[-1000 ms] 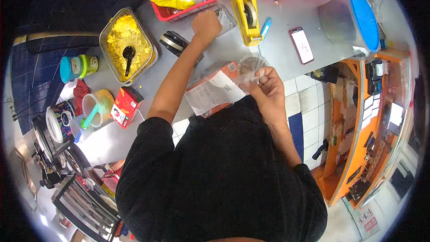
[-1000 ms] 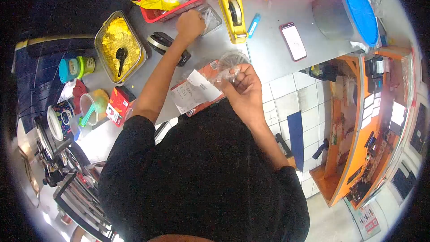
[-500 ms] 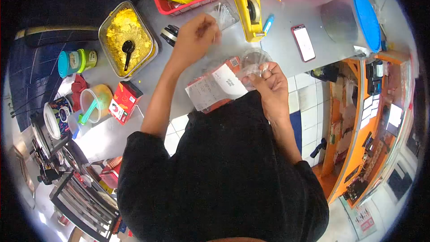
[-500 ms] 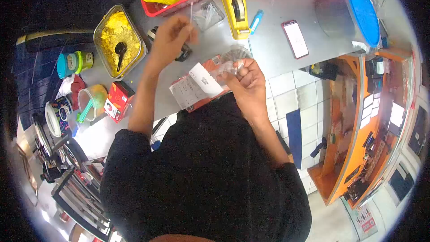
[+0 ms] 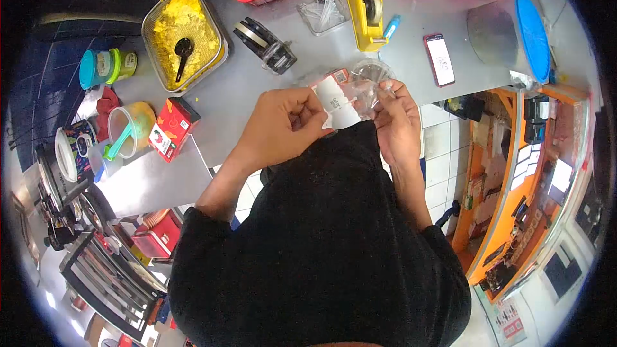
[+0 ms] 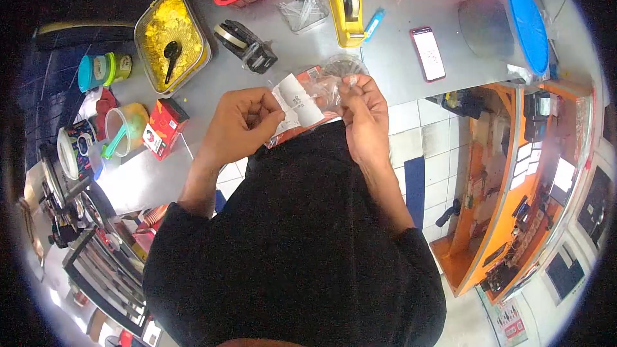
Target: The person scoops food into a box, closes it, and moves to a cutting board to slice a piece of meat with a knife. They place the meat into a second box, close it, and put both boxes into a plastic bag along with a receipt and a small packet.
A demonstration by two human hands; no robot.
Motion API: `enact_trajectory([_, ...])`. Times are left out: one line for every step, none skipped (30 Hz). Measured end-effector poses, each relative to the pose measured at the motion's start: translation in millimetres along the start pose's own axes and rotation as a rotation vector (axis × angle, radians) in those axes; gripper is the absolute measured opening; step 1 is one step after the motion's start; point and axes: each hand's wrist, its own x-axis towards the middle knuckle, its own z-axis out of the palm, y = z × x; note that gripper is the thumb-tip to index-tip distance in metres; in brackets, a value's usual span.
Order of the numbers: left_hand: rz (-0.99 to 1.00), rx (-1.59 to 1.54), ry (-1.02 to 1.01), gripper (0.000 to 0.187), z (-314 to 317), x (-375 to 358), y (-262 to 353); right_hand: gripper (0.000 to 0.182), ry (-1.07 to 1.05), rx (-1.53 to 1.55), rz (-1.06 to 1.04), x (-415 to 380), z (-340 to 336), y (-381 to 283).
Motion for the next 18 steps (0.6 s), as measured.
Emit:
enact_trajectory([0.006,0.015,0.012,0.008,1.3,-0.4,-1.0,0.014,-0.002,0.006,0.001,0.2,-0.9,0.7])
enact_trajectory([0.012,0.030,0.023,0.008,2.6,-0.7,-2.3,0.013,0.008,0.001,0.008,0.2,-1.4,1.1])
enact_trajectory([0.008,0.019,0.025,0.008,3.8,-0.3,-4.2,0.013,0.018,-0.005,0.015,0.1,-1.9,1.3])
enact_trajectory([0.004,0.007,0.027,0.008,4.7,0.7,-6.4,0.013,0.028,-0.010,0.021,0.0,0.0,0.1])
enact_trajectory([-0.001,-0.004,0.029,0.008,5.6,1.4,-8.3,0.015,0.075,0.001,0.023,-1.3,5.3,-1.9])
enact_trajectory([0.008,0.001,0.044,0.010,7.1,2.5,-9.4,0.018,0.120,0.013,0.026,-2.7,19.6,-7.6])
enact_trajectory([0.018,0.007,0.058,0.011,9.1,4.3,-10.1,0.020,0.165,0.025,0.029,-3.4,27.4,-10.6])
enact_trajectory([0.028,0.013,0.073,0.013,11.0,5.5,-10.7,0.021,0.133,0.000,0.022,-3.2,21.7,-7.5])
enact_trajectory([0.030,0.015,0.051,0.011,12.1,6.1,-11.2,0.023,0.101,-0.027,0.014,-2.5,13.3,-3.4])
enact_trajectory([0.034,0.017,0.029,0.010,12.8,7.1,-11.5,0.024,0.069,-0.053,0.005,-1.6,7.7,-1.4])
enact_trajectory([0.037,0.019,0.008,0.009,13.8,8.2,-12.0,0.024,0.054,-0.083,0.004,-1.8,4.7,-0.7])
enact_trajectory([0.031,0.027,0.012,0.009,16.2,10.1,-13.8,0.024,0.039,-0.112,0.004,-2.5,4.9,-1.6])
enact_trajectory([0.026,0.036,0.016,0.009,19.4,13.5,-16.2,0.024,0.025,-0.141,0.003,-2.9,5.1,-2.6])
enact_trajectory([0.019,0.044,0.020,0.010,22.3,16.4,-17.7,0.023,-0.003,-0.168,0.012,-3.6,3.8,-4.2])
enact_trajectory([0.045,0.058,0.025,0.010,25.0,19.0,-18.2,0.022,-0.030,-0.197,0.022,-4.6,1.7,-6.6])
enact_trajectory([0.072,0.073,0.030,0.010,27.5,22.1,-18.1,0.020,-0.057,-0.225,0.031,-4.8,0.9,-8.8])
enact_trajectory([0.100,0.088,0.033,0.010,28.7,24.0,-18.0,0.020,-0.047,-0.232,0.034,-5.2,1.9,-10.7])
enact_trajectory([0.094,0.090,0.036,0.011,29.0,24.9,-18.0,0.021,-0.036,-0.238,0.036,-5.6,3.5,-12.9])
